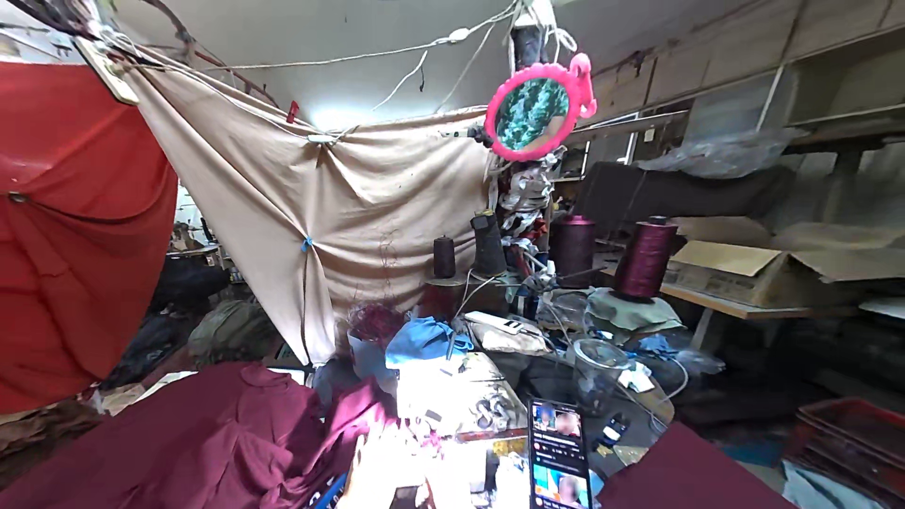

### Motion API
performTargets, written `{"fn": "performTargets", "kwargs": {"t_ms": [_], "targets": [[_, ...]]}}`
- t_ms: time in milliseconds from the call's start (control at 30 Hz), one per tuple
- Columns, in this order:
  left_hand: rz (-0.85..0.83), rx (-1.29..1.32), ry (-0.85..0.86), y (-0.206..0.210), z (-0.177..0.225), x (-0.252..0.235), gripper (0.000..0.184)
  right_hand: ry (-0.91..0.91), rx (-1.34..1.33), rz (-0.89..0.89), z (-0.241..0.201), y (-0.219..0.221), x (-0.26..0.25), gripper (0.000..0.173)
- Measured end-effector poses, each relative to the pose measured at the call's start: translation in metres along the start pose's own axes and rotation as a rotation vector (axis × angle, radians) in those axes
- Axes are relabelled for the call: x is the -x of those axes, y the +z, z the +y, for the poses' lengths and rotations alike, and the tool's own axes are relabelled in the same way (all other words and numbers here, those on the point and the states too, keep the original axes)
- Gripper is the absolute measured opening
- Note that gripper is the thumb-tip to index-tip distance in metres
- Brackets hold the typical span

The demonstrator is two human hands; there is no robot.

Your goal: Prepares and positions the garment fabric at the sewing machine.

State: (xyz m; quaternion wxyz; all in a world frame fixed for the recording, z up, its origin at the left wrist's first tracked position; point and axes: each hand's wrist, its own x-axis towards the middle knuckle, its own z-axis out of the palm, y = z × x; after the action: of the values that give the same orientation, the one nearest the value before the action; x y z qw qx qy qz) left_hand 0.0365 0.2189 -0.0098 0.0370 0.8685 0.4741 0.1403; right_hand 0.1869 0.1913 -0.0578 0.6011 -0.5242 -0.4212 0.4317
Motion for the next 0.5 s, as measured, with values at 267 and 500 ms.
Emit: {"fn": "performTargets", "kwargs": {"t_ms": [267, 500], "targets": [[0.298, 0.358, 0.064, 0.005, -0.002, 0.035, 0.037, -0.364, 0.444, 0.095, -0.016, -0.001, 0.026, 0.033], [0.043, 0.138, 0.085, -0.045, 0.051, 0.090, 0.032, -0.431, 0.627, -0.264, -0.027, -0.025, 0.042, 0.023]]}}
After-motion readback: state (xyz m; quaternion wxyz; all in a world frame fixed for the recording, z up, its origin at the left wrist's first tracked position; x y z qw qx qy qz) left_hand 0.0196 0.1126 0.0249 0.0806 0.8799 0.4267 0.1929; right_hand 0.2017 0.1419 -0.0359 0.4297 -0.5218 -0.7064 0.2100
